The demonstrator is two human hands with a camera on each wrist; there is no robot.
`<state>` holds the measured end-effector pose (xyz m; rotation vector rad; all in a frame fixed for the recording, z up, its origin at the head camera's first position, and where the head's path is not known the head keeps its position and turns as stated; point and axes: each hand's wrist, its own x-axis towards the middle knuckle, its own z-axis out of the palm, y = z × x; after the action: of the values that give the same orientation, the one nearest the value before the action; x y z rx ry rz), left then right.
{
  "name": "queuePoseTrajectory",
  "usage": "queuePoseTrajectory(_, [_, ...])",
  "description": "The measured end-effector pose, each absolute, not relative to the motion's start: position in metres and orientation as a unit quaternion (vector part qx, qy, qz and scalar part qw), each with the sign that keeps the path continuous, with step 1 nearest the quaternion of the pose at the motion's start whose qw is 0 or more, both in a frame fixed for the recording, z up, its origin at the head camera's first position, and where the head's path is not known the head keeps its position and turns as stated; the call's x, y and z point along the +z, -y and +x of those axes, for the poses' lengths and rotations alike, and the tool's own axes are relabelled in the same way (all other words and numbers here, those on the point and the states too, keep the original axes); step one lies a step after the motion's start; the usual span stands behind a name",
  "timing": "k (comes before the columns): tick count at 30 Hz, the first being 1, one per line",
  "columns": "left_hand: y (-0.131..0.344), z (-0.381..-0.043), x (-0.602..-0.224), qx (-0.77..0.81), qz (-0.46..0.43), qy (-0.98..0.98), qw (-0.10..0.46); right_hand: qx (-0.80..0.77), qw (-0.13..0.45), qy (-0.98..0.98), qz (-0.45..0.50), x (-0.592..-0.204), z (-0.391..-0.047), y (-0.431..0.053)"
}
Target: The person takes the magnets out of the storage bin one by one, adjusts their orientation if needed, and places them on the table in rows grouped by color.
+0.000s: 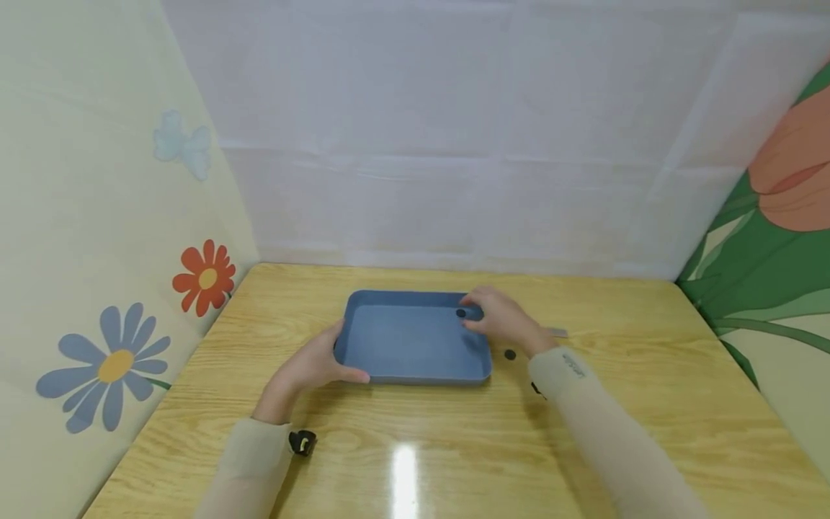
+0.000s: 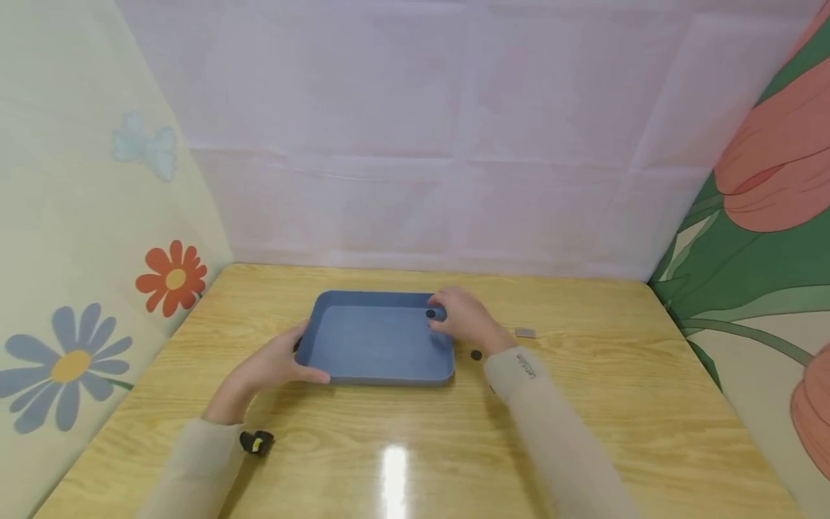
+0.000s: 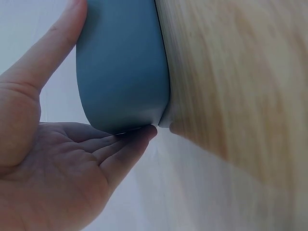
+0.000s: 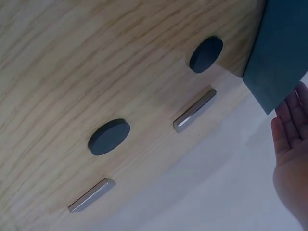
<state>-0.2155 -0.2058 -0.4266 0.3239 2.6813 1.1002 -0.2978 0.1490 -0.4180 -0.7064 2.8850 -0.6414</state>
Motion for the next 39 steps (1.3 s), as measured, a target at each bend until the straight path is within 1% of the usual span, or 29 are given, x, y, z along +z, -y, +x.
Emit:
queuePoseTrajectory(5, [0.204,-0.213,-0.424,0.373,0.106,-0.915,0.111,-0.162,0.041,-0.956,-0.240,-0.424,-0.300,-0.142])
queuePoseTrajectory(12, [0.204,-0.214,-0.427,0.376,0.101,-0.914,0.113,-0.066,-0.018,-0.959,-0.277,-0.432,-0.302,-0.135])
queuePoseTrajectory(21, [0.204,-0.215,-0.427,0.380,0.098,-0.912,0.119,-0.013,-0.059,-0.954,-0.294,-0.439,-0.302,-0.133])
queuePoseTrajectory(24, [0.204,-0.215,-0.427,0.379,0.099,-0.912,0.121,-0.045,-0.042,-0.955,-0.290,-0.440,-0.302,-0.133])
queuePoseTrajectory(30, [0.204,-0.215,-0.427,0.382,0.099,-0.911,0.122,-0.146,0.026,-0.948,-0.280,-0.439,-0.304,-0.135])
queuePoseTrajectory(35, [0.205,-0.215,-0.428,0.384,0.097,-0.910,0.124,-0.156,0.044,-0.943,-0.290,-0.438,-0.304,-0.132])
queuePoseTrajectory(39, [0.205,-0.214,-0.428,0.383,0.099,-0.910,0.126,-0.138,0.047,-0.944,-0.294,-0.437,-0.302,-0.129])
